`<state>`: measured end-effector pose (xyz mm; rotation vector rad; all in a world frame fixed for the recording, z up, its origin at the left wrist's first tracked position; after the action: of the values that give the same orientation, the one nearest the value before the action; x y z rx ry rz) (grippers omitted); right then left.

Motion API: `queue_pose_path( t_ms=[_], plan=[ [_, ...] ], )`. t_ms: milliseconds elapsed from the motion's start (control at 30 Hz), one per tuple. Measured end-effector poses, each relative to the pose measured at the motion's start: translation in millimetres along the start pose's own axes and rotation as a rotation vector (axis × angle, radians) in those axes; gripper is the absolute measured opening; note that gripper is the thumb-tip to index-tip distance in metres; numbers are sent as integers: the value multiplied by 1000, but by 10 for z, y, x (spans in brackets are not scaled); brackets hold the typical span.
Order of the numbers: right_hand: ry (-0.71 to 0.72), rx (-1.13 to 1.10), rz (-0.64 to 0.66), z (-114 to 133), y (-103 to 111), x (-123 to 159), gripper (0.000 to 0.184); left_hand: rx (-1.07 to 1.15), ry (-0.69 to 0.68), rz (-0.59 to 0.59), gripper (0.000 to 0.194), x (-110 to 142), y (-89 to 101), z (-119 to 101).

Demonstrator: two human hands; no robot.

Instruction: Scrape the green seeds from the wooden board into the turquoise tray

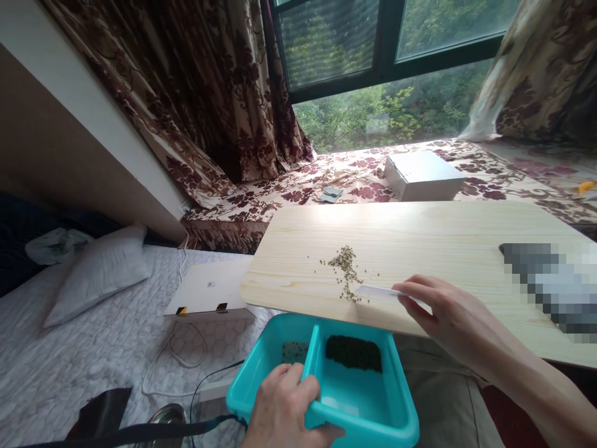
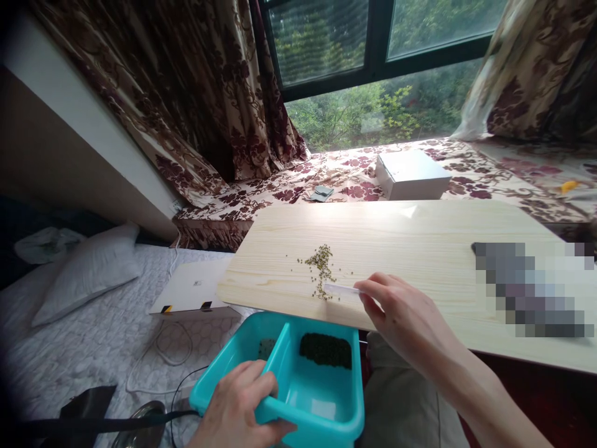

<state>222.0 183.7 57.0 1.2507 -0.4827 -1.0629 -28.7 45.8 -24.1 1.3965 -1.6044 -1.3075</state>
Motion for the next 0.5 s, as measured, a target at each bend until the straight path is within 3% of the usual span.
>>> queue_pose_path(
  t_ms=[267, 500],
  plan=[
    [33, -1, -4, 52, 1, 22, 27, -13, 26, 58, 51, 1, -68, 34],
    [-33, 28, -48, -131, 55, 150, 26, -19, -67, 112, 55, -49, -26, 7]
  ],
)
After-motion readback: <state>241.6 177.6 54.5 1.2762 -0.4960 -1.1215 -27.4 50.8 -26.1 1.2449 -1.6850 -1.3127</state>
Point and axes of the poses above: each hand's wrist, its own x-axis away from the middle knuckle, its own y-axis out of the back of the hand, z = x × y, the point moved 5 cm from there along -x, towards the middle knuckle, and after that the axes turned 4 degrees about z, right-handed, at the moved point
